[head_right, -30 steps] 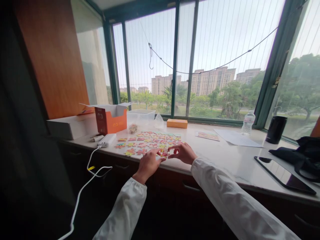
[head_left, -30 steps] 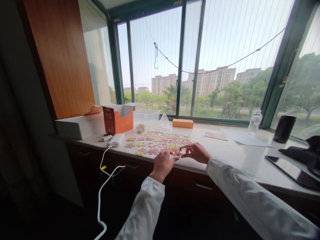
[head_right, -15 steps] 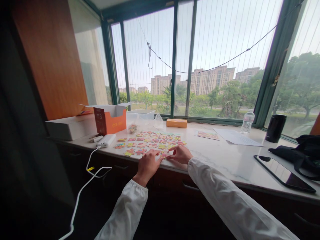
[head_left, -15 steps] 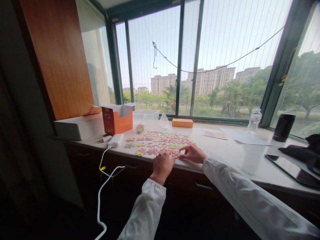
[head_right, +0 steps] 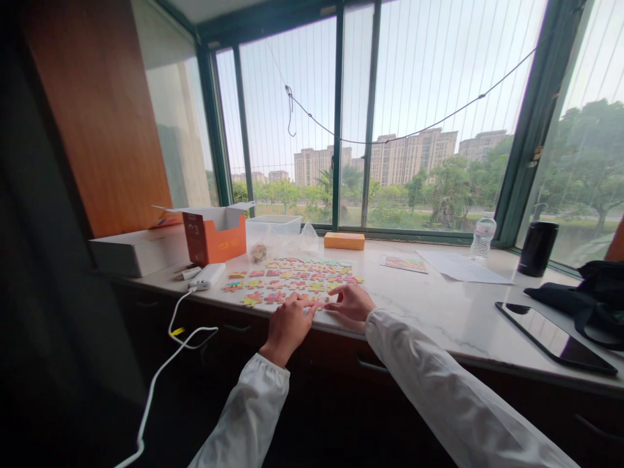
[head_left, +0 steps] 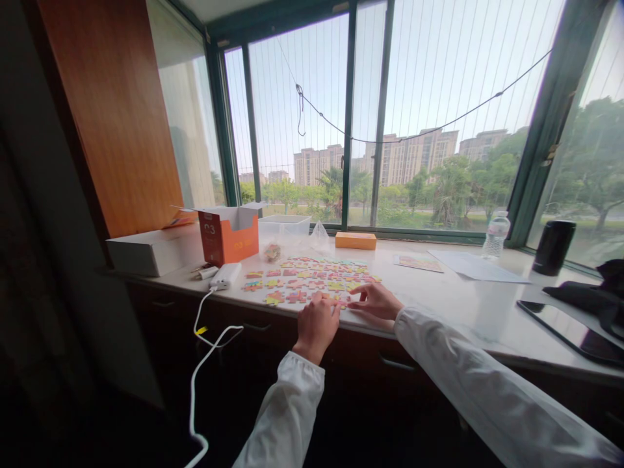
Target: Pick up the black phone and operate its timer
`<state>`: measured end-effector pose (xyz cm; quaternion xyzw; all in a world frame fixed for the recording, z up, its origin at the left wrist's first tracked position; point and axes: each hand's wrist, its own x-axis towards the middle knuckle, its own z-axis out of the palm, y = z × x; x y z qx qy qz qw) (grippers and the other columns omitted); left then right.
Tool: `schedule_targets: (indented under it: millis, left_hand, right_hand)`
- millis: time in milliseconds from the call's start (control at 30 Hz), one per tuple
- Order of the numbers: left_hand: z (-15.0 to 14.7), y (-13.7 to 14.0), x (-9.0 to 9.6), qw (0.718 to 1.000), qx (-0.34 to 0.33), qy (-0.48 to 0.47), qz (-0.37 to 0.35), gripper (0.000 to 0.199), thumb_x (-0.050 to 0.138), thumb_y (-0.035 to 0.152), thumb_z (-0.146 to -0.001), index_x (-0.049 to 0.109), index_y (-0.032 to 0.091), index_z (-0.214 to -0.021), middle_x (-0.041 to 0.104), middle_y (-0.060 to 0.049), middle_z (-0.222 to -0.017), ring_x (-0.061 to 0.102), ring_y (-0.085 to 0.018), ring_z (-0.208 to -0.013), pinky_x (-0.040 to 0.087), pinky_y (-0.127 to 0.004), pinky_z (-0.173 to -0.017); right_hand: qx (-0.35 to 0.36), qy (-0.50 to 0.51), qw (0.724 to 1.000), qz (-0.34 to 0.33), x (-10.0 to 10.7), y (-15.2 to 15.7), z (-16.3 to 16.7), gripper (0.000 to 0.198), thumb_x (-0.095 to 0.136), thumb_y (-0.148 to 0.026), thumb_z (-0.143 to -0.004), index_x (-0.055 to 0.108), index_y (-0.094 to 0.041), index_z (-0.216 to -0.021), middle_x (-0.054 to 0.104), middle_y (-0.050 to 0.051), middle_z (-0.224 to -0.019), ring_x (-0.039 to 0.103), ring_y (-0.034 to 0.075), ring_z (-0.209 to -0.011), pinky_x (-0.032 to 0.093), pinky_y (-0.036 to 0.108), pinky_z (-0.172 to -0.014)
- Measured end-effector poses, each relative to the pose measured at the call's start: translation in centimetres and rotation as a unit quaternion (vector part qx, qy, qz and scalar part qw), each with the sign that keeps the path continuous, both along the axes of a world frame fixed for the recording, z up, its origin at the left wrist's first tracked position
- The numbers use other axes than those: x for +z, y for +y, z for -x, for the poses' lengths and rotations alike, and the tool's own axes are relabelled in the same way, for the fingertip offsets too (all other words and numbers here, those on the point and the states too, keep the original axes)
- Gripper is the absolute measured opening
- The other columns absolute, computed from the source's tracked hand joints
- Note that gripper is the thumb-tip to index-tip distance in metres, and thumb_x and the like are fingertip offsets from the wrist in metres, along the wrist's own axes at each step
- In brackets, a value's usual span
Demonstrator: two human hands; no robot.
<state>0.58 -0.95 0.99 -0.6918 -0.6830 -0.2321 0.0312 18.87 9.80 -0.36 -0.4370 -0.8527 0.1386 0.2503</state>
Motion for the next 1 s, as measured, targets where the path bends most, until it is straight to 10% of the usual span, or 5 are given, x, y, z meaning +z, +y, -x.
schedule_targets:
  millis: [600, 1000]
  left_hand:
    - [-0.2, 0.6, -0.1, 0.998, 0.008, 0.008, -0.060, 0.029, 0.051, 0.041, -0.093, 0.063, 0.027, -0.116, 0.066, -0.007, -0.113, 0.066, -0.022, -0.090, 0.046, -0.029, -0.071]
    - [-7.4, 3.4, 0.1, 0.973, -0.189, -0.007, -0.132, 0.028, 0.046, 0.027, -0.090, 0.063, 0.021, -0.068, 0.064, -0.003, -0.063, 0.059, -0.015, -0.062, 0.031, -0.026, -0.059]
  right_hand:
    - [-0.042, 0.002, 0.999, -0.029, 1.1, -1.4, -1.3, 0.045, 0.056, -0.060, -0.086, 0.076, -0.024, -0.103, 0.072, 0.004, -0.077, 0.063, 0.016, -0.068, 0.041, 0.027, -0.064]
    - [-0.300, -0.117, 0.939, -0.123, 1.6, -4.9, -12.2, 0.051, 0.033, -0.067, -0.093, 0.063, -0.025, -0.093, 0.069, 0.004, -0.072, 0.064, 0.023, -0.070, 0.034, 0.029, -0.062]
